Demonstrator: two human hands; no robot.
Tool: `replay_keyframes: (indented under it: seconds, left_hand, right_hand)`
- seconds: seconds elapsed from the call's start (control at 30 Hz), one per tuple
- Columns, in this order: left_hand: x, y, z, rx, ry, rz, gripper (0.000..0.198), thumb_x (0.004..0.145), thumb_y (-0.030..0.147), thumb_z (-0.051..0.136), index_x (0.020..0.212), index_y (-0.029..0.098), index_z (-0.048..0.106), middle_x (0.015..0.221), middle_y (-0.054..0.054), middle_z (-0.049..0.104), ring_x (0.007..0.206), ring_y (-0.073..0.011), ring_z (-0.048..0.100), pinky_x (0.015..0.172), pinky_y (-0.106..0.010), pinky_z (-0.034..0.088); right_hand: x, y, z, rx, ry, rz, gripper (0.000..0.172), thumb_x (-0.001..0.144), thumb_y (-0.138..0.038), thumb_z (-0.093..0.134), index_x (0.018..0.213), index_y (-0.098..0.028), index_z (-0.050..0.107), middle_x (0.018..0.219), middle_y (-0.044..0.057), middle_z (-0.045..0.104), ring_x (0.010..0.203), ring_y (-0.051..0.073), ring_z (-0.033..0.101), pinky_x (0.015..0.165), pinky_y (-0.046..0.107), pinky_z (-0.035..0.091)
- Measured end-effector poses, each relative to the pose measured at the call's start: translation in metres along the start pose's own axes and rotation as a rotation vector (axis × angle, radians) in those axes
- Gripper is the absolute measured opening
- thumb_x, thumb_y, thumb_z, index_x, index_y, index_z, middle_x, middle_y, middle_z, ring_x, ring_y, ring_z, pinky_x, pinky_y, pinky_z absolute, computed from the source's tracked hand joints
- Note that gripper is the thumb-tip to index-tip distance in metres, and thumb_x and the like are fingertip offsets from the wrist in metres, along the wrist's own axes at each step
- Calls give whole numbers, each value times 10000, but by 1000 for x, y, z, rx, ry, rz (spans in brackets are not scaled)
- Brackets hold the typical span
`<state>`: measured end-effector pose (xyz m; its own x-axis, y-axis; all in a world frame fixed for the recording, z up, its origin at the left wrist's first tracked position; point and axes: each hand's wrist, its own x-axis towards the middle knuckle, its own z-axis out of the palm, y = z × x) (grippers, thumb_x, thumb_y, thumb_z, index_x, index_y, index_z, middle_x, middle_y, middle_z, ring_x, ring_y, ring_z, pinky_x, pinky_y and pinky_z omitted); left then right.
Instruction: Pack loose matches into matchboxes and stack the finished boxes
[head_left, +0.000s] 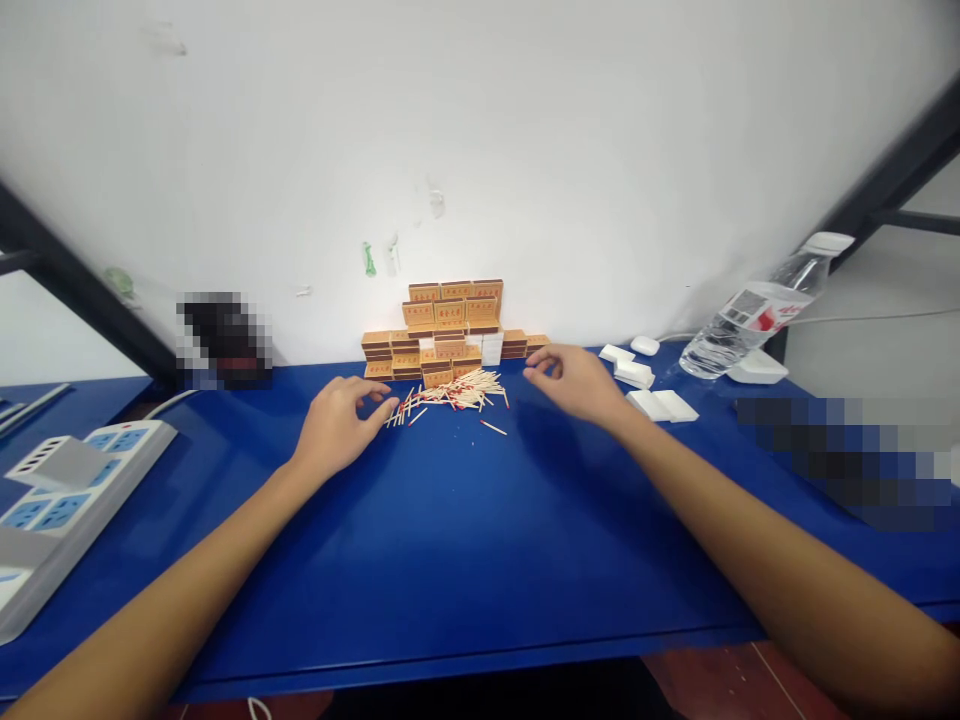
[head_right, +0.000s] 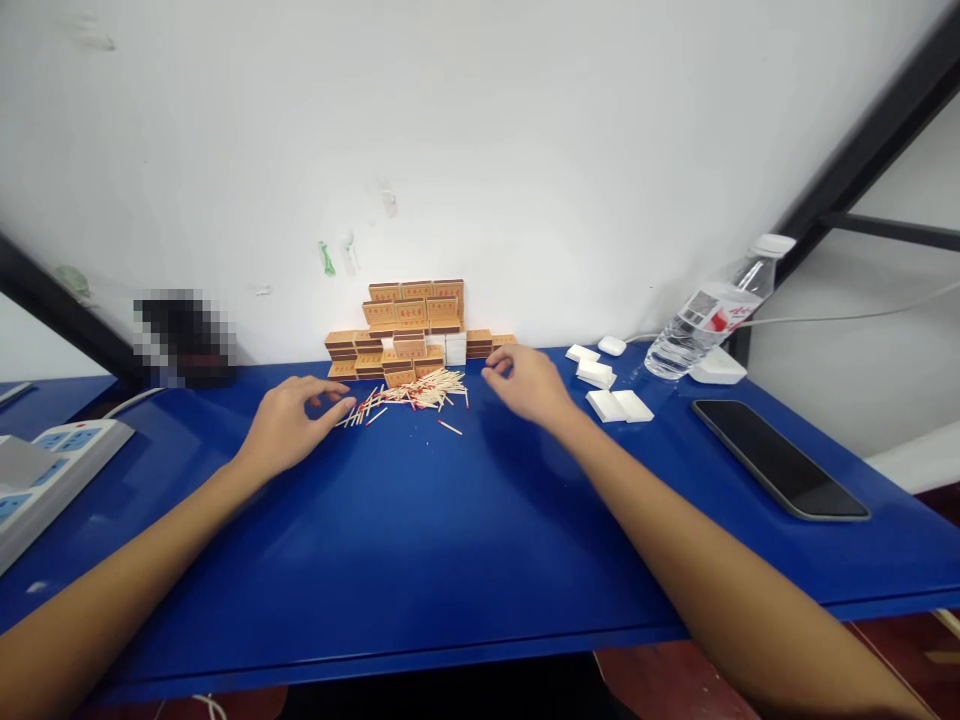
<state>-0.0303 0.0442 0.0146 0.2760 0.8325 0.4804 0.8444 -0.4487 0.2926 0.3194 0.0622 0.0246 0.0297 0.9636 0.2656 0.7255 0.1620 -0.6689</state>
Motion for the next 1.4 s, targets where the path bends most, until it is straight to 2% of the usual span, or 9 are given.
replay_keyframes:
  seconds: [0.13, 0.23, 0.33, 0.43, 0.57, 0.7, 0.83, 1.13, 1.4]
  left_hand:
    - [-10, 0, -2, -19, -19, 101, 212, 980, 371, 686, 1058, 201, 788, 897, -47, 783, 793, -215, 632, 742, -343, 488]
    - [-11, 0, -1, -18, 10, 180, 203, 1004, 335, 644, 1029, 194, 787, 894, -50, 786, 796, -221, 625, 755, -362, 496]
    - [-11, 0, -1, -14, 46, 243, 196, 1020, 296, 620, 998, 189, 783, 893, -46, 793, 773, -216, 616, 756, -372, 501]
    - [-13, 0, -3, -14, 79, 291, 199, 1035, 284, 608, 1000, 183, 776, 887, -44, 794, 761, -211, 611, 753, -375, 511]
    - [-17, 5, -2, -21, 72, 362, 208, 1051, 287, 597, 1019, 182, 774, 872, -45, 784, 772, -209, 619, 761, -375, 523]
    - [-22, 16, 1, -30, 45, 424, 220, 1054, 289, 592, 1025, 168, 774, 834, -47, 760, 758, -201, 619, 773, -377, 536]
    - [-24, 23, 2, -41, 56, 478, 216, 1052, 274, 595, 1055, 156, 776, 864, -57, 772, 757, -195, 618, 779, -380, 549]
    - [-24, 23, 0, -63, 57, 482, 210, 1051, 266, 594, 1029, 157, 773, 833, -53, 758, 745, -199, 608, 735, -372, 549]
    - [-29, 32, -3, -162, -37, 476, 332, 1003, 430, 686, 1202, 166, 724, 937, -65, 757, 852, -223, 663, 831, -422, 587]
  right_hand:
    - [45, 4, -5, -61, 46, 251, 288, 980, -378, 661, 889, -114, 735, 803, 84, 720, 700, 194, 636, 628, 318, 473]
    - [65, -2, 8, -109, 19, 385, 330, 1022, -413, 656, 1107, -101, 721, 1051, 106, 740, 883, 230, 709, 757, 367, 590]
    - [74, -5, 17, -154, -1, 409, 375, 1021, -422, 674, 1267, -138, 687, 1262, 111, 702, 1066, 265, 708, 897, 438, 608]
    - [77, -1, 5, -224, 35, 347, 347, 1016, -419, 641, 1063, -100, 766, 1073, 138, 761, 937, 263, 714, 793, 360, 549]
    - [64, 17, -46, -345, 26, 227, 232, 931, -375, 712, 949, -153, 779, 982, 109, 766, 865, 234, 678, 753, 328, 468]
    - [26, 38, -96, -415, -180, 130, 213, 933, -375, 704, 864, -185, 774, 809, 59, 747, 728, 191, 626, 708, 321, 412]
    - [-16, 57, -114, -532, -244, 136, 224, 901, -391, 752, 823, -181, 740, 827, 101, 750, 724, 212, 623, 696, 352, 387]
    - [-46, 58, -91, -565, -277, 103, 106, 877, -166, 673, 802, -173, 748, 834, 115, 743, 748, 233, 653, 696, 345, 405]
    - [-80, -43, -18, -201, -523, -390, 100, 954, -188, 632, 889, -212, 704, 865, 12, 642, 742, 152, 577, 698, 268, 418]
